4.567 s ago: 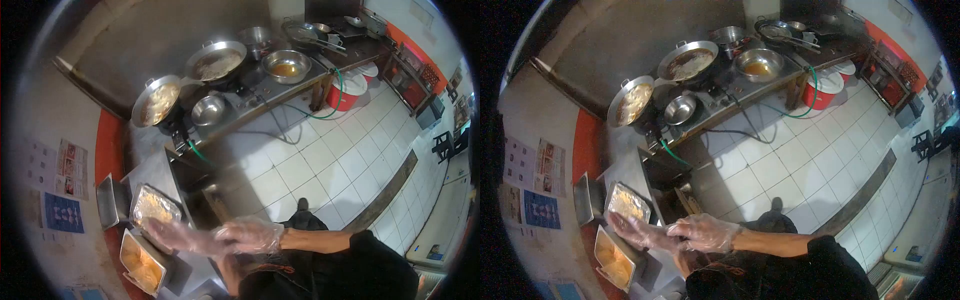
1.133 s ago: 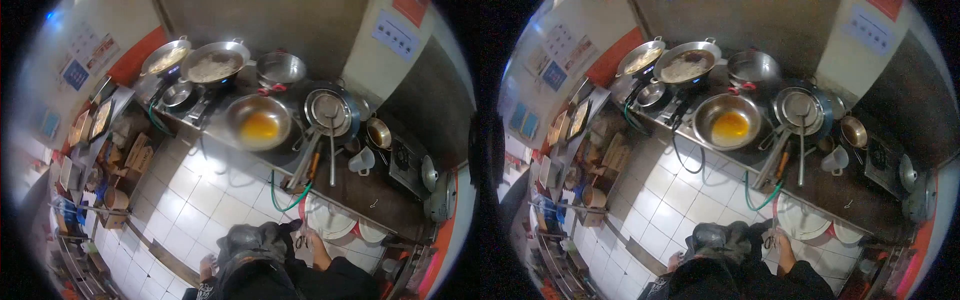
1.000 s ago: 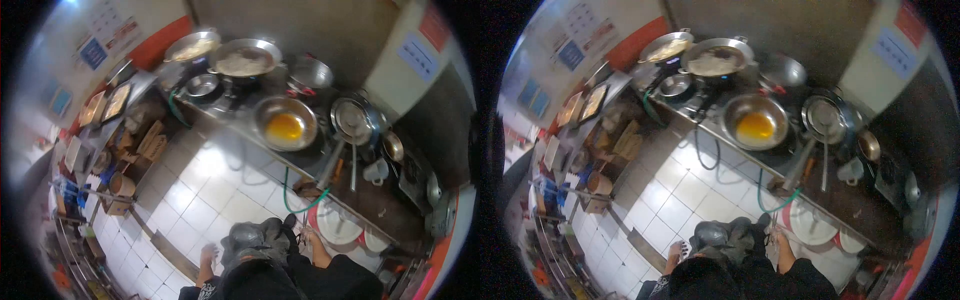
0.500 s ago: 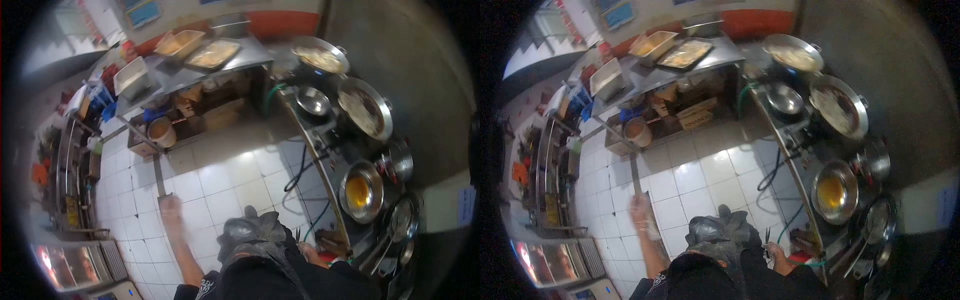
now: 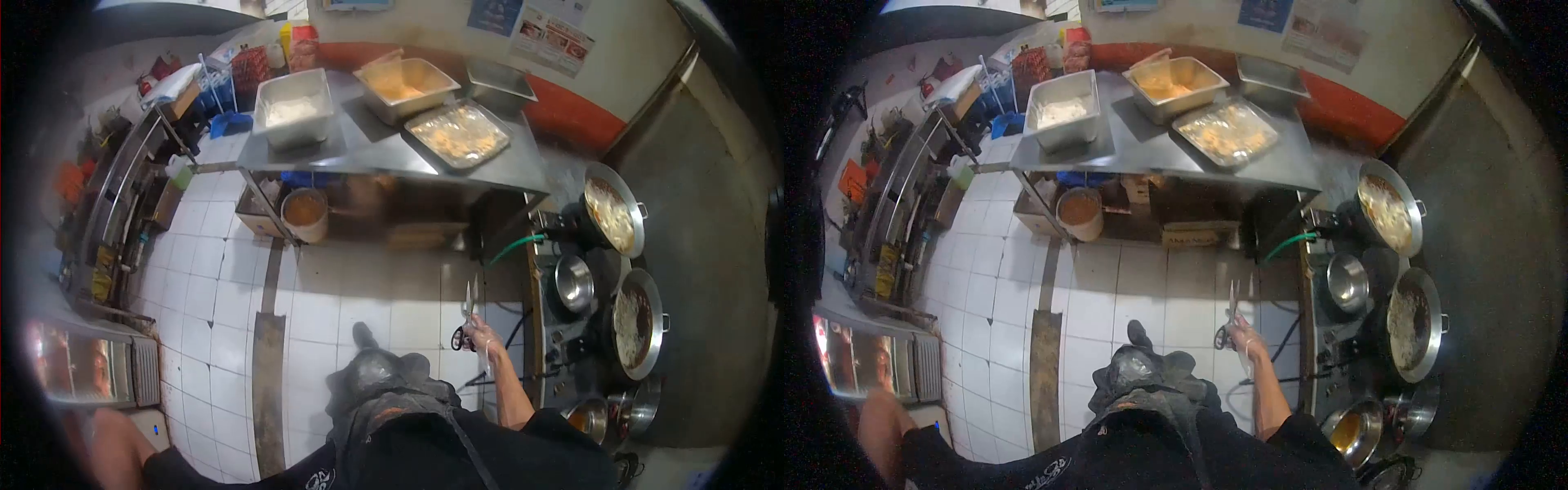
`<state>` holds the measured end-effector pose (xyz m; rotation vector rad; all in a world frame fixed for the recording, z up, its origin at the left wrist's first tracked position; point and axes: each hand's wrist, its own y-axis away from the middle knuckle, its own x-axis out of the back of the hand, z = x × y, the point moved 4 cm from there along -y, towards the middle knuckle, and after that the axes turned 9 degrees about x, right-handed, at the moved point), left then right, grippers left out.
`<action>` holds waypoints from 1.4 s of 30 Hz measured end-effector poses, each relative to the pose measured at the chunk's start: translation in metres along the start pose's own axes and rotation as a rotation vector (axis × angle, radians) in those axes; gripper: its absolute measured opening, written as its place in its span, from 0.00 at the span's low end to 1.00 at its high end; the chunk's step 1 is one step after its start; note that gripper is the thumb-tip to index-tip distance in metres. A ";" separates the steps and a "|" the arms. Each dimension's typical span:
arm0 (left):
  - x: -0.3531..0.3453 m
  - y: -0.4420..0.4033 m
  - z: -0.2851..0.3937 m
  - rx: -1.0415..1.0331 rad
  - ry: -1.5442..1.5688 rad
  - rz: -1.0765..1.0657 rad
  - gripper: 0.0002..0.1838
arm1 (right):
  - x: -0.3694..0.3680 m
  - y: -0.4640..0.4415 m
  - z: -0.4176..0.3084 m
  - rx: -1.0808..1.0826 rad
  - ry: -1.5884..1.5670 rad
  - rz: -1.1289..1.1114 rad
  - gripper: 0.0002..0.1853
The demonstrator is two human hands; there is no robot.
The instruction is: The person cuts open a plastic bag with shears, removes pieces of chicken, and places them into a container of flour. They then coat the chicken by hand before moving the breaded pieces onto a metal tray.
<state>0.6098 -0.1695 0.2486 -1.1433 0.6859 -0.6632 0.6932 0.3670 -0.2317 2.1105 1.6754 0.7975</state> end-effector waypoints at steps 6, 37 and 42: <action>-0.092 -0.002 -0.097 0.053 0.117 -0.079 0.23 | -0.072 -0.082 -0.128 0.139 -0.400 -0.086 0.23; -0.341 -0.093 -0.313 -0.014 0.339 -0.354 0.26 | -0.129 -0.326 -0.503 0.610 0.850 -0.282 0.19; -0.378 -0.113 -0.368 -0.031 0.450 -0.436 0.26 | -0.143 -0.333 -0.518 0.443 0.774 -0.143 0.17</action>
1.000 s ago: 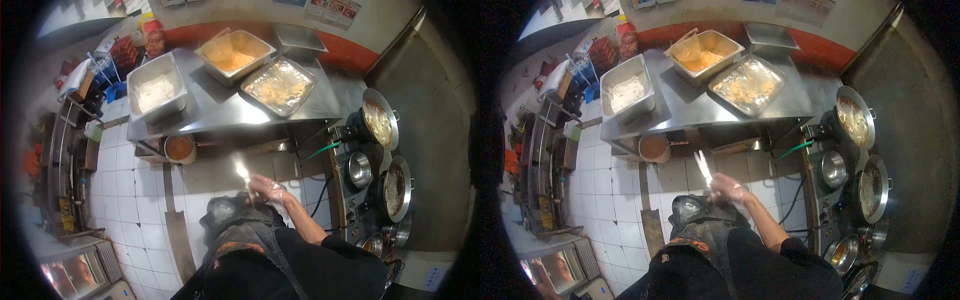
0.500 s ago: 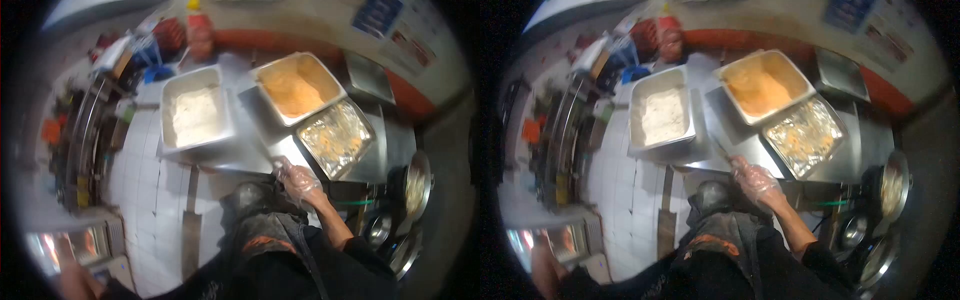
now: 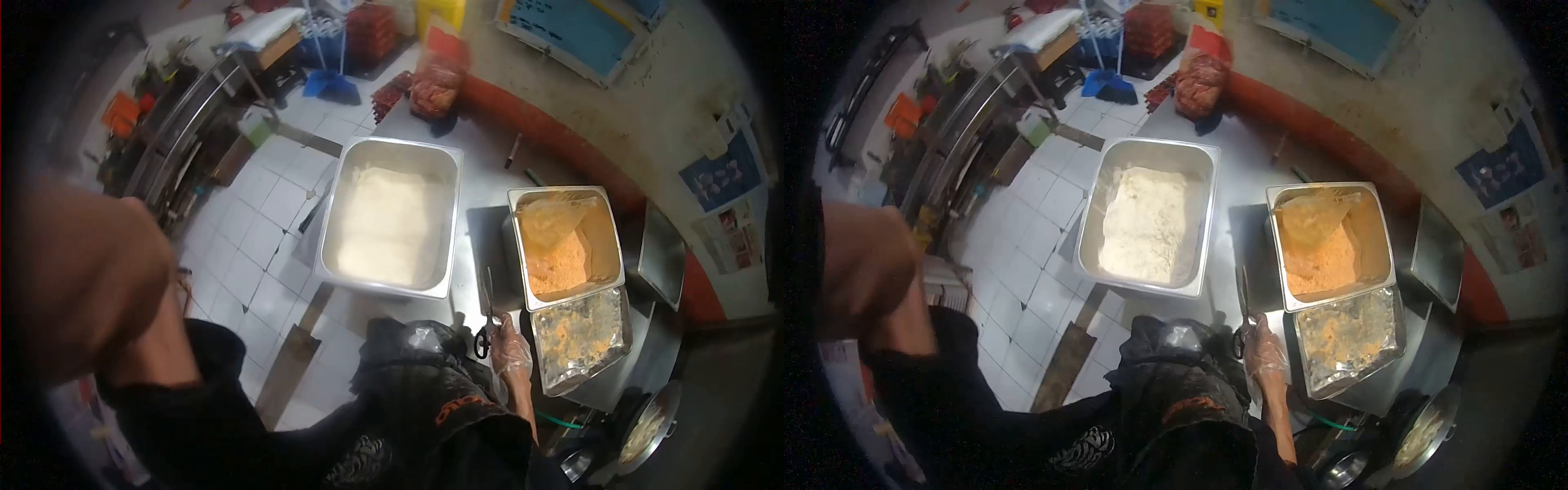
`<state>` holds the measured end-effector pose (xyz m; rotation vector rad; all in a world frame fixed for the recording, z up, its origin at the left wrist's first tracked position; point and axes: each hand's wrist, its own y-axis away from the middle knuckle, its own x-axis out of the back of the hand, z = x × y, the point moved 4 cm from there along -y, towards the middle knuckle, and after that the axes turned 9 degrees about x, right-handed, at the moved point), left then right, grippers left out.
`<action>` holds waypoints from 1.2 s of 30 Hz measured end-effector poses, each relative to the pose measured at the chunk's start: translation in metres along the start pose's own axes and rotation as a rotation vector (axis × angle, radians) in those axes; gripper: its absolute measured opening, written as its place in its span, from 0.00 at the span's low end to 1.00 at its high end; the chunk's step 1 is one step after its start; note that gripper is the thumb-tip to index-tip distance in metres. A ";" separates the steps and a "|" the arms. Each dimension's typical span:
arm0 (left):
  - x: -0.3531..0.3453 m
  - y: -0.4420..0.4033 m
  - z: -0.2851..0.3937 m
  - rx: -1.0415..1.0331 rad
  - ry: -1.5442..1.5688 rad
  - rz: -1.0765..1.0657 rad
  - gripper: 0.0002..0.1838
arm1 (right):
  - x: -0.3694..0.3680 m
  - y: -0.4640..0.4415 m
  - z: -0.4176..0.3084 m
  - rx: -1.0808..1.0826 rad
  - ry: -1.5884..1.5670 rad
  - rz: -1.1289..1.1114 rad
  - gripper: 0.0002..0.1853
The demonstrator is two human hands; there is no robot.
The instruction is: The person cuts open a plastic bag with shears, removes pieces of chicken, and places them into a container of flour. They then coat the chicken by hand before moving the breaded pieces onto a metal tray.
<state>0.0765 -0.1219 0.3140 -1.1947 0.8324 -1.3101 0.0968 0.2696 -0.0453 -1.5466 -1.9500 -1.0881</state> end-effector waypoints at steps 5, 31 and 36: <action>-0.018 -0.013 -0.069 0.063 0.121 -0.085 0.27 | -0.031 -0.038 0.018 -0.020 0.278 0.170 0.15; -0.243 0.073 -0.617 0.039 -0.873 -0.756 0.14 | -0.051 -0.085 0.023 -0.445 0.228 0.047 0.23; -0.225 0.067 -0.586 0.088 -0.515 -0.654 0.10 | -0.049 -0.029 0.039 -0.507 -0.748 0.073 0.35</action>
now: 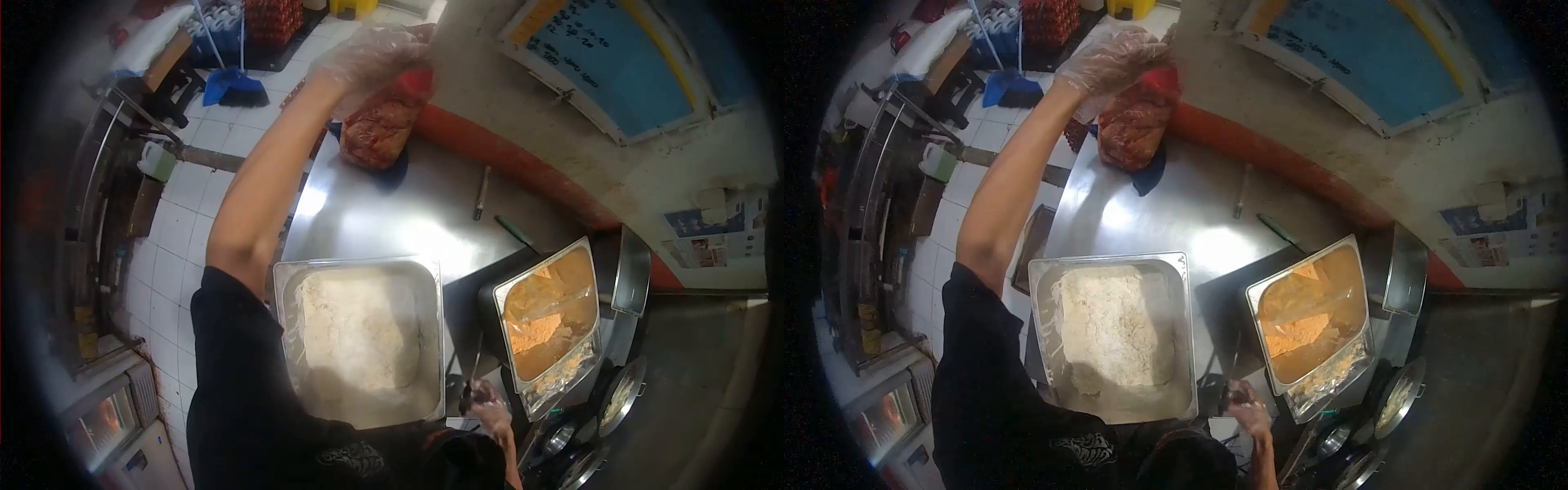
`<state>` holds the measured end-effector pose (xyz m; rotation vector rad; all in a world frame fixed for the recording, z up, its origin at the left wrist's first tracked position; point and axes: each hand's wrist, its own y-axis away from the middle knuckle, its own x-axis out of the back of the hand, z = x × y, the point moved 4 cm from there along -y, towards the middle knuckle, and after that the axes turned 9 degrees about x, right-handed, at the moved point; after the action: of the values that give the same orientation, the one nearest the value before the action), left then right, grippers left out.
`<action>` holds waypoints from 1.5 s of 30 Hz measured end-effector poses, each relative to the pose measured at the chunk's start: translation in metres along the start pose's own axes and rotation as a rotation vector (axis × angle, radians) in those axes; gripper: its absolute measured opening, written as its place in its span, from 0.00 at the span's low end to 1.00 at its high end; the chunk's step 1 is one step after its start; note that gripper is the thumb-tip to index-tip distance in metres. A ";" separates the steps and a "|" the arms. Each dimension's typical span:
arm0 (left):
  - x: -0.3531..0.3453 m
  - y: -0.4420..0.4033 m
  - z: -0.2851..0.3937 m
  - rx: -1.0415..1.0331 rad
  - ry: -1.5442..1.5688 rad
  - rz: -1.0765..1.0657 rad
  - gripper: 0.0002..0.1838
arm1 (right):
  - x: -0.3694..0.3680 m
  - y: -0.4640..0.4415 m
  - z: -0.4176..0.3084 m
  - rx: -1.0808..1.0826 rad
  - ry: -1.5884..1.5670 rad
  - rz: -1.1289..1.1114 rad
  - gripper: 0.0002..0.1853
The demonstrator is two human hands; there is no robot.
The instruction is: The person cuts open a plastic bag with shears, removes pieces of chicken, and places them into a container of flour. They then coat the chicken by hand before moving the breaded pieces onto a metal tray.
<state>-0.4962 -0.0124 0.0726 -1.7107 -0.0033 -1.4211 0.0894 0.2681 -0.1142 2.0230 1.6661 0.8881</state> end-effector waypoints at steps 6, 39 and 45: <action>0.008 0.017 0.005 0.139 0.233 0.031 0.11 | 0.017 0.072 -0.086 0.141 -0.644 -0.087 0.24; 0.003 -0.006 0.074 0.235 0.423 -0.727 0.15 | -0.108 -0.198 -0.477 0.710 1.621 -0.281 0.30; 0.014 -0.026 0.090 -0.005 0.619 -0.229 0.18 | -0.085 -0.318 -0.422 1.202 1.302 0.023 0.28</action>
<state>-0.4336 0.0516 0.1036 -1.2399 0.1481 -2.0720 -0.4366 0.2146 -0.0291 2.0937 3.5317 1.6567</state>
